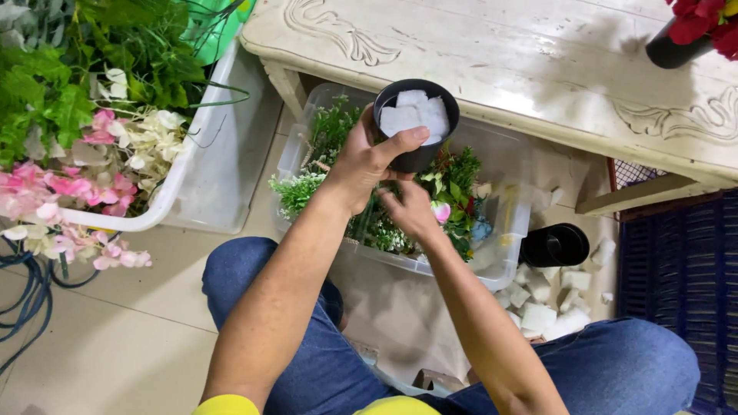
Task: Arranging artificial flowers in a small pot by first stuffing it with foam pieces and then inserting various flower stems.
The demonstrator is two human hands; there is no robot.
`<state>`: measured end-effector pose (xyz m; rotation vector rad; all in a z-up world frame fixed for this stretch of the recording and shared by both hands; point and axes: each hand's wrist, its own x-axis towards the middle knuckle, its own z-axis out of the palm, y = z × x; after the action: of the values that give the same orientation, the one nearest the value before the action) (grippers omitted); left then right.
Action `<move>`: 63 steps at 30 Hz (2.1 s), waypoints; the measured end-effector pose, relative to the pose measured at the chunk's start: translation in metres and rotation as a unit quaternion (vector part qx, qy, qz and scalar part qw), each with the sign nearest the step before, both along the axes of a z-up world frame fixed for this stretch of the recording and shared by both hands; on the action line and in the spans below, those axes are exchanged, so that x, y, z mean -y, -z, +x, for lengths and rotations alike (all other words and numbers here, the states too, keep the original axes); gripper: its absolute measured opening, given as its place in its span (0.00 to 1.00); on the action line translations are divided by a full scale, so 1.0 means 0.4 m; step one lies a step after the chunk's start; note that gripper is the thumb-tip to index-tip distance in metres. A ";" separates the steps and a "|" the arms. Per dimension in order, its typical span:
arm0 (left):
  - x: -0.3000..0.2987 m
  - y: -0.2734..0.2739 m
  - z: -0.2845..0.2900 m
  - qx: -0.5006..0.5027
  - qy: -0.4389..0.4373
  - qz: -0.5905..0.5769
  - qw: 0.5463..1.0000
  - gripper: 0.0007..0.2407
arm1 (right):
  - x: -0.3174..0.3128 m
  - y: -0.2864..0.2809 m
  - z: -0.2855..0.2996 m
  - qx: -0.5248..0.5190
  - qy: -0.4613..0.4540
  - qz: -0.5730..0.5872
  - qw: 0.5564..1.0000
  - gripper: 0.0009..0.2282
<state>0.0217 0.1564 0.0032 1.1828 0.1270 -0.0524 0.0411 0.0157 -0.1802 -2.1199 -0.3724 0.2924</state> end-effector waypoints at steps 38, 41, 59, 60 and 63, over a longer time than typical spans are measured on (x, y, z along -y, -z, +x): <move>0.027 -0.057 -0.011 0.017 -0.024 -0.007 1.000 0.37 | 0.030 0.086 0.031 0.021 0.054 0.163 0.985 0.24; 0.039 -0.049 0.010 0.015 -0.022 -0.015 1.000 0.39 | 0.067 0.032 0.062 0.010 0.076 0.279 0.957 0.25; 0.035 -0.008 0.004 0.036 0.019 -0.005 0.999 0.37 | 0.315 0.083 0.022 0.181 0.190 -0.036 0.964 0.32; 0.039 -0.004 0.006 0.031 0.019 -0.003 0.999 0.37 | 0.336 0.134 0.027 0.169 0.247 -0.064 0.952 0.32; 0.051 0.013 0.009 0.032 0.024 -0.002 0.999 0.37 | 0.381 0.258 0.044 -0.009 0.205 -0.199 0.958 0.21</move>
<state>0.0254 0.1358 -0.0021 1.1821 0.0426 -0.0575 0.0587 -0.1365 -0.2836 -2.5220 0.1594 0.1506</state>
